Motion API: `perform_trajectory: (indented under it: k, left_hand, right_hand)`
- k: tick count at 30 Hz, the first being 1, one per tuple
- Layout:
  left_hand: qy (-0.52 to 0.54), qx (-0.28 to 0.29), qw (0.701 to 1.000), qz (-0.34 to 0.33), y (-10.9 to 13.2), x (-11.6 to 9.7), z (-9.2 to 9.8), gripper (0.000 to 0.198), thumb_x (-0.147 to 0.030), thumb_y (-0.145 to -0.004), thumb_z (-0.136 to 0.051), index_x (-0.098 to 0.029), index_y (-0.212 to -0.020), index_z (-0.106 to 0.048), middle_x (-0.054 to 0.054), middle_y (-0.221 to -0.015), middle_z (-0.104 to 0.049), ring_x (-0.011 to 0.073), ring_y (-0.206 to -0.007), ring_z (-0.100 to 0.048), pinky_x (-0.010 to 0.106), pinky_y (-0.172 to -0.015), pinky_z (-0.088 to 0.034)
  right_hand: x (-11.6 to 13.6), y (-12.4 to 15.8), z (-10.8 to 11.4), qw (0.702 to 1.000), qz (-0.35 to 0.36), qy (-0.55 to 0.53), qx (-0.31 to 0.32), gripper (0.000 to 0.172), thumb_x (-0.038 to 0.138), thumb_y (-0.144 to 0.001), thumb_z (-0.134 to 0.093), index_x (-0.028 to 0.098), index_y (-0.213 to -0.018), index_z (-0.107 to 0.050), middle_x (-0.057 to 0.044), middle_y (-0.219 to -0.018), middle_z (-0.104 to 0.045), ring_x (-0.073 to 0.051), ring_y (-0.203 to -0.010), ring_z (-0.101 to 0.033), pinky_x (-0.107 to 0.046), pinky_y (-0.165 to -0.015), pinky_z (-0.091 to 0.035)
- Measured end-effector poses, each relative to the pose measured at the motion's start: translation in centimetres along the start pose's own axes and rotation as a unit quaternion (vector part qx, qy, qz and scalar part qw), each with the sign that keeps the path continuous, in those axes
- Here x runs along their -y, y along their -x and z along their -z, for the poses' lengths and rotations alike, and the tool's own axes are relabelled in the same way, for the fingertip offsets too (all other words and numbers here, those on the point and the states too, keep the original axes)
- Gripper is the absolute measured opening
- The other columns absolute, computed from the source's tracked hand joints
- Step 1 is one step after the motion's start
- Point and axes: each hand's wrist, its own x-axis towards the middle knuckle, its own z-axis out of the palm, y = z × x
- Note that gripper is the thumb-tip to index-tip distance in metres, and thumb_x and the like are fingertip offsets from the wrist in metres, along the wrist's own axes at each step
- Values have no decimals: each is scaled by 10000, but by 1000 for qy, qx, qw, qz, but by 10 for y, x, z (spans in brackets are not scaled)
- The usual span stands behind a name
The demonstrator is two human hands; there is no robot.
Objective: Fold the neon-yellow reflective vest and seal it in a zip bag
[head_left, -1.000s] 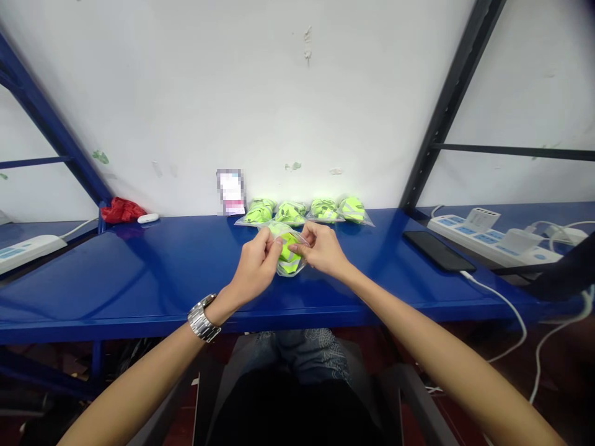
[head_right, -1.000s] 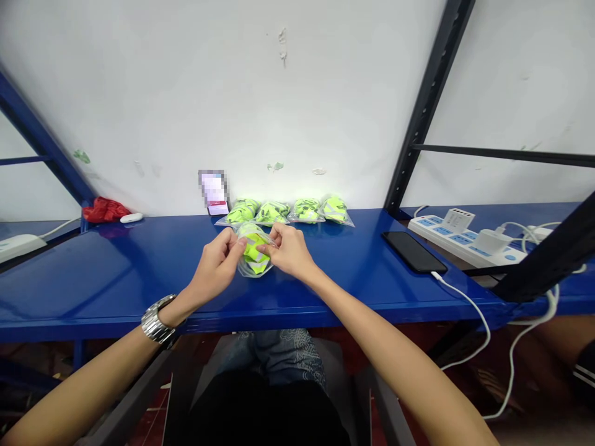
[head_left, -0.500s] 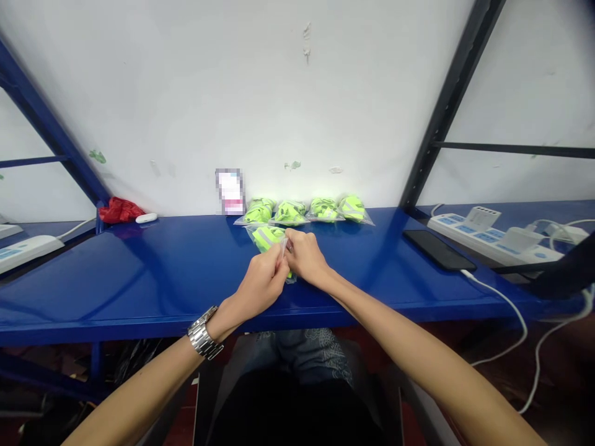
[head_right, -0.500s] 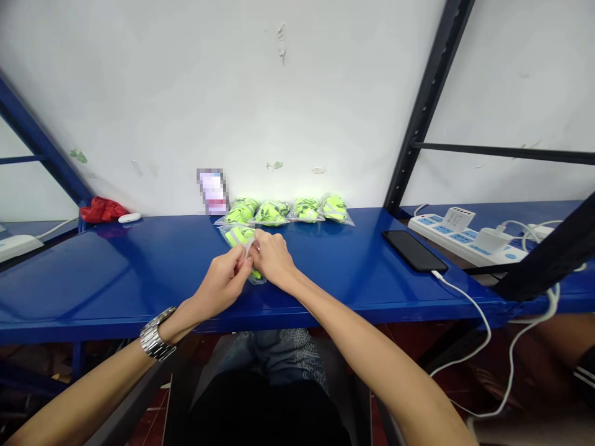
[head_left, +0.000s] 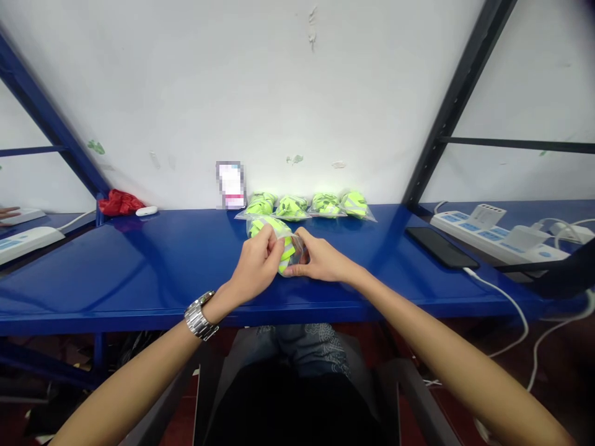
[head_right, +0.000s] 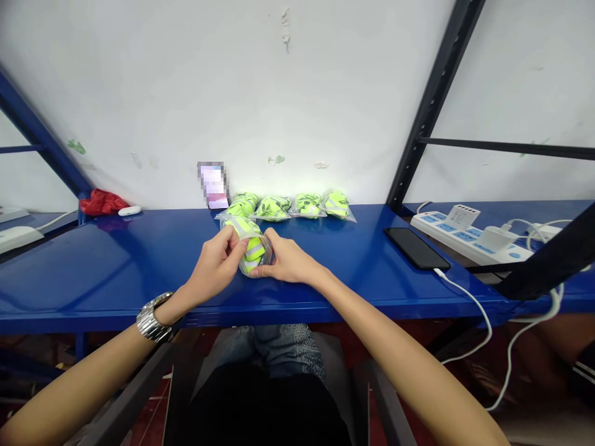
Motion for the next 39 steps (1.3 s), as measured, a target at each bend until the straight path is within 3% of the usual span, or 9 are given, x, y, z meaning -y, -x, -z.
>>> perform_trajectory:
  k: [2,7,12,17,22,28,34,37,39]
  left_hand:
    - [-7,14,1000,0,4,0,-3,279,-264,-925,-455,-216,-687,-317,-67,-578,-349,100,-516,-339,255,-534,-277]
    - [-41,42,998,-15,17,1,-4,275,-252,-937,-421,-223,-692,-299,-62,-585,-364,107,-507,-342,260,-529,-262]
    - [-50,24,998,-4,25,8,4,280,-249,-935,-422,-224,-688,-293,-70,-571,-337,105,-496,-333,252,-519,-259]
    - [-41,-6,999,12,25,7,3,281,-230,-902,-431,-226,-673,-269,-73,-563,-315,100,-491,-325,248,-514,-259]
    - [-28,14,999,9,29,-4,-9,272,-166,-837,-433,-230,-655,-241,-72,-543,-291,101,-480,-299,256,-506,-234]
    - [-71,47,996,-10,21,-11,-10,268,-135,-823,-424,-238,-664,-234,-67,-534,-309,111,-459,-301,273,-504,-210]
    - [-287,48,957,-13,-5,-7,20,159,-209,-842,-519,-213,-730,-407,6,-654,-480,152,-544,-425,284,-524,-184]
    - [-323,45,944,-43,-19,-6,34,143,-286,-852,-590,-193,-922,-508,48,-792,-559,165,-600,-482,274,-528,-201]
    - [-335,81,936,-73,-29,-8,44,165,-296,-850,-611,-201,-956,-526,25,-727,-547,147,-547,-451,271,-519,-188]
  right_hand:
    - [1,1,-7,999,-20,37,-14,405,361,-705,-755,234,-907,-428,51,-691,-565,-168,-628,-558,-217,-551,-285]
    - [4,-9,-30,986,-35,99,-131,191,209,-750,-610,228,-733,-422,43,-618,-518,-145,-562,-462,-245,-549,-222]
    - [11,-10,-39,987,-8,66,-145,138,200,-744,-561,229,-711,-430,40,-624,-527,-136,-552,-438,-245,-552,-248]
    - [17,-16,-39,977,-59,97,-181,100,194,-731,-560,228,-718,-467,16,-666,-576,-152,-584,-460,-253,-554,-259]
    - [14,-26,-34,973,-86,95,-193,140,210,-721,-550,221,-649,-430,17,-614,-522,-137,-570,-406,-252,-536,-232]
    - [8,-28,-18,976,-64,117,-171,178,157,-643,-558,214,-621,-390,40,-564,-437,-115,-551,-346,-254,-529,-201]
    - [6,-17,15,992,-46,-5,-119,235,152,-620,-591,212,-809,-465,75,-554,-485,-112,-517,-452,-227,-523,-285]
    - [15,-16,32,996,-23,-61,-64,241,161,-653,-602,196,-868,-497,89,-523,-480,-104,-485,-452,-219,-504,-311]
    - [24,-17,44,997,-9,-54,-45,231,142,-662,-606,185,-874,-525,91,-505,-478,-93,-468,-438,-214,-488,-311]
